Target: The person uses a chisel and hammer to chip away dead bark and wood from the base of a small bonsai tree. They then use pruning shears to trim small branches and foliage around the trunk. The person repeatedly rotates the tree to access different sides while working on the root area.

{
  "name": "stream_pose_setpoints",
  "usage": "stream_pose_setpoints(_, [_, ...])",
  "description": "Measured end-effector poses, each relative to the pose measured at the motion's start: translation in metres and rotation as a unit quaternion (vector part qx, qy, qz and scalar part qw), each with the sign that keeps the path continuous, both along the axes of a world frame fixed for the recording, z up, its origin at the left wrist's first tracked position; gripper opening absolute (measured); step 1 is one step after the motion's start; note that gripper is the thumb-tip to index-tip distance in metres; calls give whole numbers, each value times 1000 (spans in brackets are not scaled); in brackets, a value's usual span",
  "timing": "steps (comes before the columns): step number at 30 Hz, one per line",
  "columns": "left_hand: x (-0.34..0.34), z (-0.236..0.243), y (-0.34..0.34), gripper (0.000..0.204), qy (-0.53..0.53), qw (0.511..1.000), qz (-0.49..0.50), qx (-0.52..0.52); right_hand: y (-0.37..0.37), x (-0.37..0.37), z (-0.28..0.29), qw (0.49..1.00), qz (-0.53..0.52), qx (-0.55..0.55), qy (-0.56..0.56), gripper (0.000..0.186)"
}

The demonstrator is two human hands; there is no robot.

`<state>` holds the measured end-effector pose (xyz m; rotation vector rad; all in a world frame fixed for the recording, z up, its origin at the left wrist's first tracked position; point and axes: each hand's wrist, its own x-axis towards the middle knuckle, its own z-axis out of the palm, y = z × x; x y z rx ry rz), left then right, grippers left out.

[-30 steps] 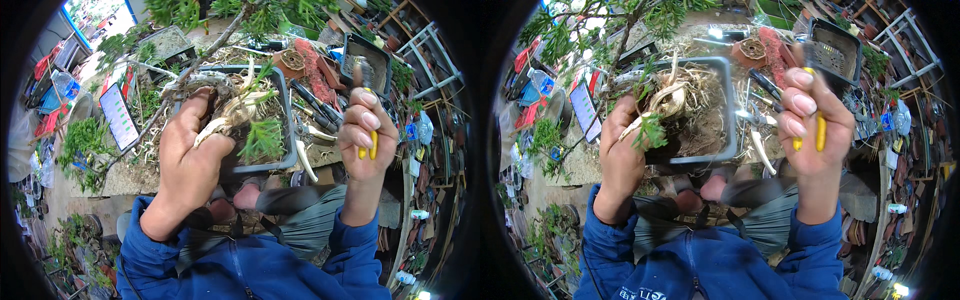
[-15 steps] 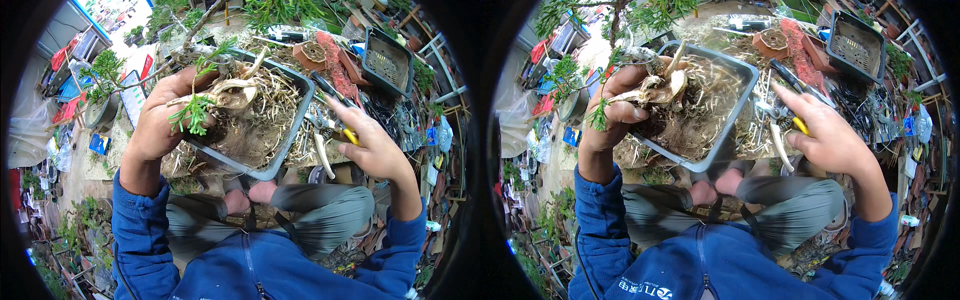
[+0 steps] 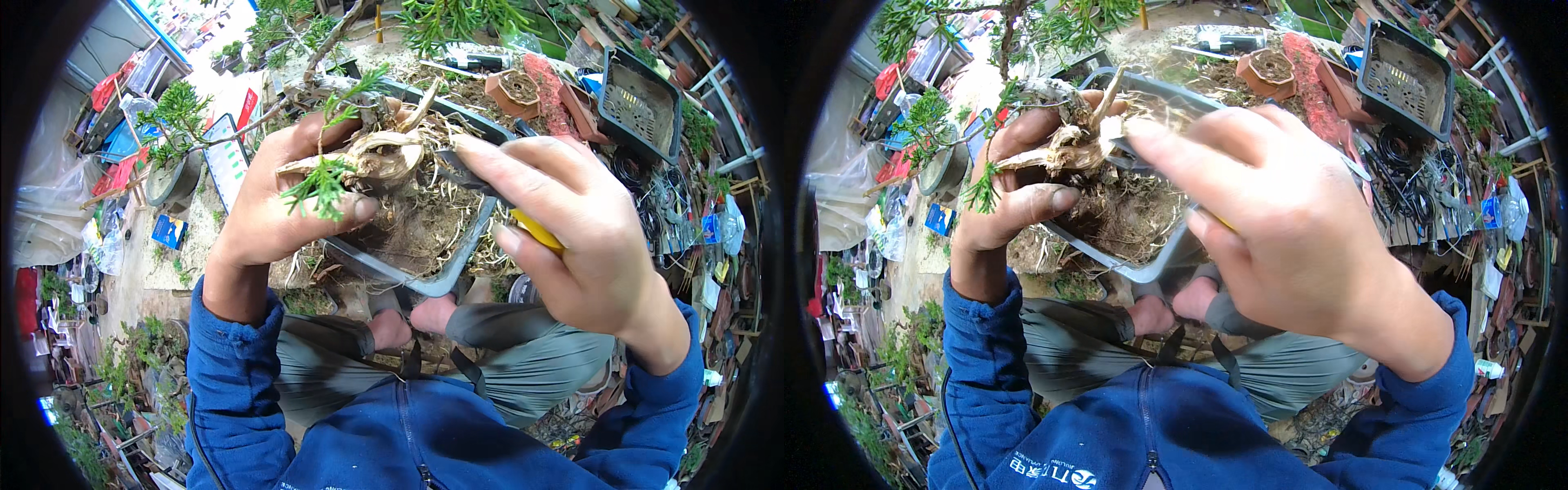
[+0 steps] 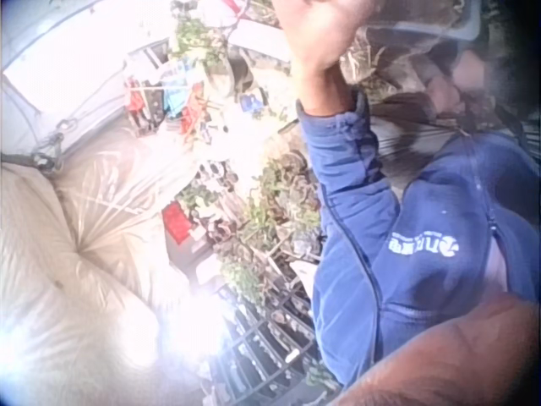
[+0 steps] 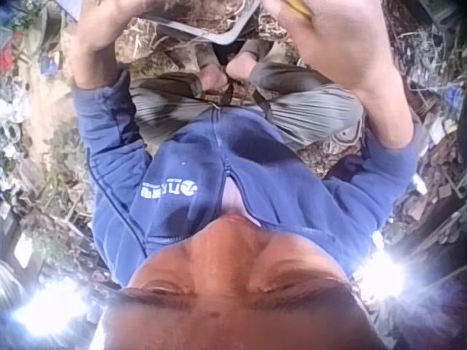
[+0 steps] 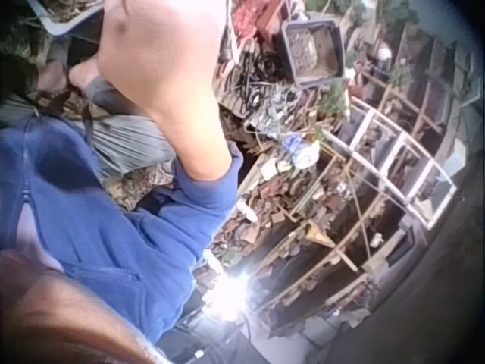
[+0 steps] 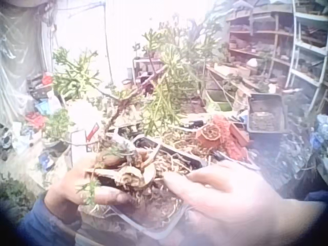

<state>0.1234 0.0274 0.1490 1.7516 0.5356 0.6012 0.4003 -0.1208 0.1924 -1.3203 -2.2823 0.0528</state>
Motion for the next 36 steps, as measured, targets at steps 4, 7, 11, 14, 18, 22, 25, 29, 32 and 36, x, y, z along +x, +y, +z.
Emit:
stream_pose_setpoints(4, [4, 1, -4, 83, -27, 1000, 12, -10, 12, -24, -13, 982, -39, 161, -87, 56])
stream_pose_setpoints(7, [11, -4, -6, 65, -78, 996, 24, 23, 17, -32, -19, 977, -60, 179, -97, 53])
stream_pose_setpoints(11, [13, -5, -6, 59, -65, 993, 49, 80, 21, -33, -18, 977, -45, 177, -109, 48])
stream_pose_setpoints(14, [14, -3, -8, 58, -44, 992, 68, 100, 21, -32, -13, 978, -39, 165, -122, 57])
stream_pose_setpoints(18, [16, -2, -17, 49, -102, 992, 64, 34, 18, -34, -8, 980, -42, 146, -130, 75])
stream_pose_setpoints(22, [18, -4, -20, 49, -81, 993, 76, 50, 12, -41, -7, 980, -49, 133, -138, 83])
stream_pose_setpoints(25, [20, -8, -22, 50, -79, 991, 93, 59, 9, -40, -7, 983, -39, 105, -145, 84])
stream_pose_setpoints(29, [22, -10, -25, 48, -81, 990, 105, 54, 15, -32, -11, 982, -12, 129, -139, 81])
stream_pose_setpoints(32, [23, -9, -27, 48, -72, 990, 113, 52, 20, -29, -15, 986, 0, 132, -106, 68])
stream_pose_setpoints(36, [25, -6, -29, 47, -57, 987, 127, 77, 22, -24, -14, 994, 9, 98, -56, 47])
